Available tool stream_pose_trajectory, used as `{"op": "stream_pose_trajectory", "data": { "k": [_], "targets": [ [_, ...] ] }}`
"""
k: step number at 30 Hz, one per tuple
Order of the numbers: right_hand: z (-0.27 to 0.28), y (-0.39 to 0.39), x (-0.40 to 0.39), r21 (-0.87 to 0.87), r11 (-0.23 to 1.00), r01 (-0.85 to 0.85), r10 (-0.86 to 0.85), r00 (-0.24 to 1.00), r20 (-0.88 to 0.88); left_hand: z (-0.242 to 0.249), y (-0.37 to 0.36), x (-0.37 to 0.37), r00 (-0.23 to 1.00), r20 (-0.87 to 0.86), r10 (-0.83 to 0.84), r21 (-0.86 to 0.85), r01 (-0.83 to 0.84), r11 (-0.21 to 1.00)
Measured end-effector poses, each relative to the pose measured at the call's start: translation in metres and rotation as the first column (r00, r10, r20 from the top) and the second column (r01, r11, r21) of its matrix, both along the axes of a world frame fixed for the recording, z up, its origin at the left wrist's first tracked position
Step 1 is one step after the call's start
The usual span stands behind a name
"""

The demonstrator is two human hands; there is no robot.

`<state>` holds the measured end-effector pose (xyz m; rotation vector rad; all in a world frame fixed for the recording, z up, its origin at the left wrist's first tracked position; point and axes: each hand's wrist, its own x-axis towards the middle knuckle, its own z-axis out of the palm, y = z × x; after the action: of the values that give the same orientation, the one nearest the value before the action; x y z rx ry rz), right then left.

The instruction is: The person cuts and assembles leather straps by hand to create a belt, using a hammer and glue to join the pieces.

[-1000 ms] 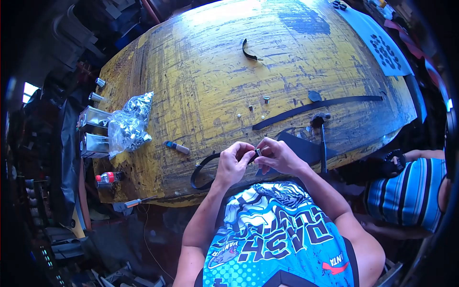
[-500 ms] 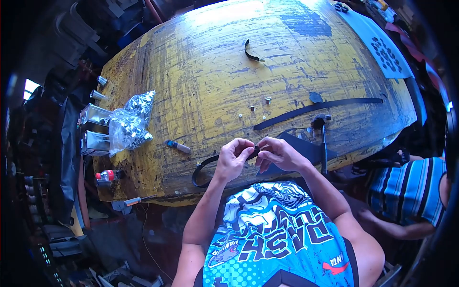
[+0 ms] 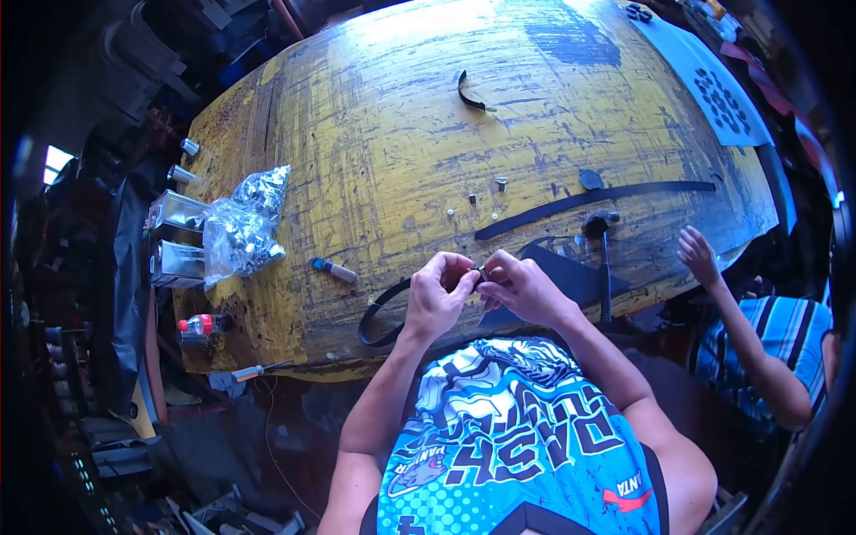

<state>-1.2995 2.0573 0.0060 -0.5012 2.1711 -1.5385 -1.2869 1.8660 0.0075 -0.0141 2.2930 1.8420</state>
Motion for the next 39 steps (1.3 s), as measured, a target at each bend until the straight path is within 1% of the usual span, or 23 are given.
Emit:
{"op": "stream_pose_trajectory", "data": {
  "k": [2, 5, 8, 11, 14, 15, 17, 20, 23, 24, 26, 29, 32, 35, 37, 38, 39],
  "targets": [
    [-0.001, 0.0, 0.003, 0.08, 0.997, 0.011, -0.002, 0.993, -0.122, -0.009, 0.002, 0.001, 0.999, -0.041, 0.027, 0.04, -0.025, 0.999],
    [0.006, 0.002, 0.003, 0.094, 0.995, 0.019, -0.012, 0.997, -0.071, -0.007, 0.004, 0.001, 0.998, -0.059, 0.02, 0.062, -0.017, 0.998],
    [0.013, 0.002, 0.002, 0.14, 0.99, -0.021, 0.03, 0.998, -0.062, -0.008, 0.003, -0.003, 1.0, 0.0, -0.031, 0.083, 0.031, 0.996],
    [0.01, 0.004, 0.003, 0.326, 0.945, -0.043, 0.123, 0.965, -0.232, -0.015, -0.007, -0.01, 0.976, 0.147, -0.158, 0.311, 0.106, 0.944],
    [0.014, 0.002, 0.004, 0.193, 0.977, -0.093, 0.134, 0.967, -0.215, -0.026, -0.016, -0.017, 0.961, 0.145, -0.234, 0.452, 0.146, 0.88],
    [0.017, 0.003, 0.005, 0.08, 0.993, -0.088, 0.095, 0.992, -0.087, -0.027, -0.017, -0.017, 0.962, 0.144, -0.233, 0.482, 0.138, 0.865],
    [0.022, 0.006, 0.003, -0.14, 0.99, -0.032, 0.057, 0.982, 0.179, -0.028, -0.019, -0.018, 0.963, 0.142, -0.229, 0.539, 0.119, 0.834],
    [-0.004, 0.005, 0.003, -0.185, 0.981, 0.054, -0.064, 0.997, -0.044, -0.027, -0.019, -0.018, 0.954, 0.178, -0.242, 0.604, 0.088, 0.792],
    [-0.013, 0.001, 0.007, -0.337, 0.932, 0.133, -0.196, 0.967, -0.16, -0.032, -0.017, -0.018, 0.952, 0.178, -0.247, 0.665, 0.069, 0.744],
    [-0.014, -0.001, 0.007, -0.386, 0.912, 0.14, -0.198, 0.974, -0.114, -0.033, -0.016, -0.018, 0.954, 0.171, -0.247, 0.686, 0.064, 0.725],
    [-0.016, -0.003, 0.009, -0.48, 0.862, 0.163, -0.195, 0.981, -0.018, -0.03, -0.015, -0.016, 0.952, 0.206, -0.226, 0.688, 0.023, 0.726],
    [-0.021, -0.004, 0.009, -0.606, 0.756, 0.247, -0.18, 0.969, 0.17, -0.028, -0.014, -0.016, 0.95, 0.225, -0.215, 0.682, 0.004, 0.731],
    [-0.023, 0.0, 0.004, -0.561, 0.816, 0.137, -0.152, 0.988, 0.02, -0.029, -0.014, -0.015, 0.954, 0.214, -0.209, 0.676, 0.009, 0.736],
    [-0.018, 0.0, 0.003, -0.546, 0.83, 0.114, -0.133, 0.991, 0.005, -0.029, -0.011, -0.015, 0.964, 0.183, -0.191, 0.64, 0.031, 0.767],
    [-0.009, 0.003, 0.003, -0.336, 0.939, 0.075, -0.136, 0.978, -0.16, -0.028, -0.011, -0.014, 0.97, 0.181, -0.161, 0.578, 0.028, 0.816],
    [-0.006, 0.003, 0.002, -0.222, 0.973, 0.068, -0.122, 0.962, -0.243, -0.025, -0.012, -0.015, 0.972, 0.188, -0.14, 0.532, 0.019, 0.846],
    [-0.006, 0.003, 0.001, -0.276, 0.957, 0.087, -0.134, 0.979, -0.155, -0.022, -0.012, -0.015, 0.974, 0.194, -0.119, 0.485, 0.01, 0.875]
  ]
}}
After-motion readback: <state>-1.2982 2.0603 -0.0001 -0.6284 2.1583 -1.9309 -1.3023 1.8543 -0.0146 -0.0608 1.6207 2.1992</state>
